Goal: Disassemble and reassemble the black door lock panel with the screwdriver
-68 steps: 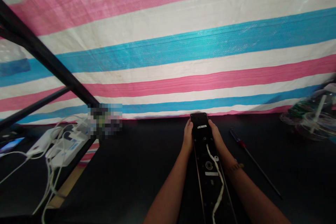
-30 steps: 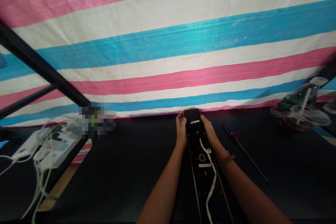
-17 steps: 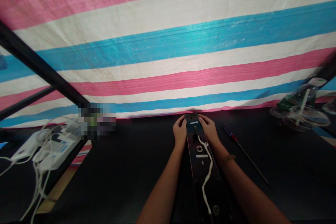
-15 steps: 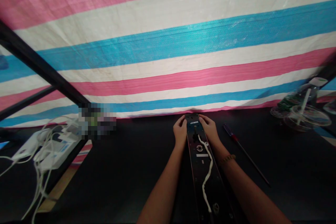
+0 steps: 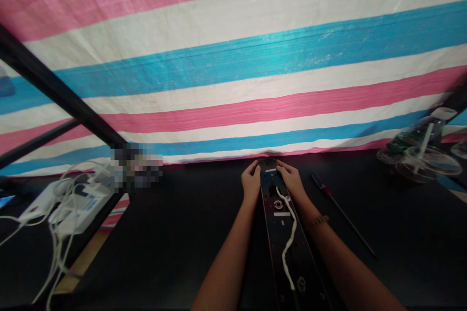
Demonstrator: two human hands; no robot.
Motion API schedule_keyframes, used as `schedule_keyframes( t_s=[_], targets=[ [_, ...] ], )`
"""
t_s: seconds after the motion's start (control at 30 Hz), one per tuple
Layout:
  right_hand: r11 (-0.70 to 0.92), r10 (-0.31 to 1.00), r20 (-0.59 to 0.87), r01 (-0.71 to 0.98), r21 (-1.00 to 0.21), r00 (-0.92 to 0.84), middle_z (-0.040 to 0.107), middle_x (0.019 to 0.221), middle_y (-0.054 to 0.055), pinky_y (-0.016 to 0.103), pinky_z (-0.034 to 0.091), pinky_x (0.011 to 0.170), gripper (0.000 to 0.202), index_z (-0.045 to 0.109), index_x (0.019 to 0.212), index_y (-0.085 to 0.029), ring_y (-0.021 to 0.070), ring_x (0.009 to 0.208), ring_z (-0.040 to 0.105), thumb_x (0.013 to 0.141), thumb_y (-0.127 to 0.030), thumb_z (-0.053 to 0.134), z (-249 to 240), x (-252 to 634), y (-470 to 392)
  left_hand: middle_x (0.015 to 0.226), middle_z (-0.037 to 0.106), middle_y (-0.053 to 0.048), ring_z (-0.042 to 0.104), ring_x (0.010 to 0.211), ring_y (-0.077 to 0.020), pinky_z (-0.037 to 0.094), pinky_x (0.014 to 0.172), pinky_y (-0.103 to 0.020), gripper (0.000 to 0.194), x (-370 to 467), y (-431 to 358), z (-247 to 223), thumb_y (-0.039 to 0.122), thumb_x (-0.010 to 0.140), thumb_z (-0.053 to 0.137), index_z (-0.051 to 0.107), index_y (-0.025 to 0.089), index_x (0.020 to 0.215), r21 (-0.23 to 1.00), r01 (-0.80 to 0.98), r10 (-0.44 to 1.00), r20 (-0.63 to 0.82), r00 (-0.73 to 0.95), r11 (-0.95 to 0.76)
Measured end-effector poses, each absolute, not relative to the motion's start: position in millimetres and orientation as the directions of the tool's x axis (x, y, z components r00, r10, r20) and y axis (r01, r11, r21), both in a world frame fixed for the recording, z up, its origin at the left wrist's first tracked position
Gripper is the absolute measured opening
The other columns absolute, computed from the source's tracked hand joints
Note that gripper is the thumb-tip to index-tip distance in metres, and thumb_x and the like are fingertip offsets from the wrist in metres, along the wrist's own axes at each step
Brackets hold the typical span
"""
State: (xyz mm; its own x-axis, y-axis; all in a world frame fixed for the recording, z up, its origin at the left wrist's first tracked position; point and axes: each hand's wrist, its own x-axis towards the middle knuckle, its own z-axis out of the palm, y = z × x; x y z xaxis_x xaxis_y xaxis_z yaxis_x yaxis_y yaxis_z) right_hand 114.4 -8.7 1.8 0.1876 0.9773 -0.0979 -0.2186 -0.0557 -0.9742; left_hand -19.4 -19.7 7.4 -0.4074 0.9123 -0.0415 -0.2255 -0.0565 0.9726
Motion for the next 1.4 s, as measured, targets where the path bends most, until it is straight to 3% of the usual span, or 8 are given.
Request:
schedule_keyframes(
  t_s=[0.23, 0.43, 0.63, 0.87, 1.0, 1.2, 1.4],
  targets=[
    [0.036, 0.967, 0.011, -0.094, -0.995, 0.253, 0.076, 0.102, 0.01, 0.045, 0.046, 0.1, 0.033, 0.078, 0.091, -0.019, 0.0284, 0.104, 0.067, 0.063, -0.035, 0.068, -6, 117, -4, 0.109, 0.075, -0.012, 0.069, 0.107, -0.0295, 0.047, 0.104, -0.048, 0.023, -20, -18, 4, 0.019, 0.076, 0.074, 0.078, 0.017, 0.099, 0.98, -0.19, 0.914, -0.028, -0.405, -0.055],
    [0.057, 0.981, 0.031, -0.129, -0.99, 0.192, 0.076, 0.102, 0.008, 0.04, 0.05, 0.091, 0.037, 0.075, 0.099, -0.019, 0.0257, 0.096, 0.068, 0.066, -0.033, 0.067, 0, 116, -8, 0.111, 0.075, -0.012, 0.066, 0.112, -0.0287, 0.044, 0.107, -0.046, 0.023, -20, -18, 1, 0.021, 0.078, 0.07, 0.077, 0.017, 0.099, 0.987, -0.148, 0.913, -0.01, -0.408, -0.055],
    [0.071, 0.981, 0.056, -0.076, -0.995, 0.183, 0.076, 0.091, 0.008, 0.038, 0.053, 0.079, 0.038, 0.074, 0.096, -0.016, 0.0248, 0.082, 0.068, 0.066, -0.037, 0.064, -2, 117, -7, 0.107, 0.075, -0.013, 0.067, 0.107, -0.0269, 0.045, 0.104, -0.042, 0.02, -18, -20, 2, 0.022, 0.079, 0.066, 0.077, 0.015, 0.095, 0.989, -0.12, 0.908, 0.032, -0.418, -0.09],
    [0.072, 0.975, 0.052, -0.085, -0.994, 0.215, 0.075, 0.094, 0.007, 0.037, 0.052, 0.081, 0.035, 0.072, 0.097, -0.018, 0.0246, 0.087, 0.067, 0.068, -0.036, 0.064, -3, 115, -7, 0.1, 0.074, -0.011, 0.069, 0.095, -0.0238, 0.051, 0.089, -0.036, 0.022, -17, -21, 3, 0.029, 0.08, 0.063, 0.071, 0.015, 0.095, 0.977, -0.186, 0.919, 0.025, -0.392, -0.106],
    [0.086, 0.967, 0.056, -0.112, -0.99, 0.248, 0.073, 0.098, 0.008, 0.037, 0.051, 0.085, 0.035, 0.07, 0.098, -0.018, 0.0249, 0.092, 0.066, 0.07, -0.037, 0.064, -1, 113, -7, 0.101, 0.073, -0.011, 0.068, 0.096, -0.024, 0.051, 0.089, -0.037, 0.025, -16, -22, 5, 0.031, 0.078, 0.064, 0.069, 0.015, 0.097, 0.966, -0.231, 0.928, 0.023, -0.372, -0.116],
    [0.027, 0.964, -0.011, -0.139, -0.99, 0.266, 0.073, 0.097, 0.009, 0.036, 0.05, 0.079, 0.039, 0.069, 0.097, -0.017, 0.0262, 0.089, 0.065, 0.073, -0.048, 0.064, 0, 115, -7, 0.105, 0.069, -0.01, 0.064, 0.103, -0.0223, 0.048, 0.094, -0.036, 0.026, -17, -20, 6, 0.029, 0.076, 0.066, 0.065, 0.017, 0.099, 0.947, -0.277, 0.931, 0.055, -0.362, -0.164],
    [-0.002, 0.994, -0.019, -0.151, -0.989, 0.112, 0.073, 0.076, 0.005, 0.031, 0.048, 0.07, 0.052, 0.071, 0.081, -0.016, 0.0228, 0.075, 0.064, 0.074, -0.067, 0.06, 14, 115, -15, 0.101, 0.068, -0.007, 0.065, 0.092, -0.0198, 0.051, 0.083, -0.033, 0.029, -15, -24, 13, 0.035, 0.079, 0.063, 0.06, 0.019, 0.104, 0.936, -0.336, 0.944, -0.014, -0.33, -0.103]
  ],
)
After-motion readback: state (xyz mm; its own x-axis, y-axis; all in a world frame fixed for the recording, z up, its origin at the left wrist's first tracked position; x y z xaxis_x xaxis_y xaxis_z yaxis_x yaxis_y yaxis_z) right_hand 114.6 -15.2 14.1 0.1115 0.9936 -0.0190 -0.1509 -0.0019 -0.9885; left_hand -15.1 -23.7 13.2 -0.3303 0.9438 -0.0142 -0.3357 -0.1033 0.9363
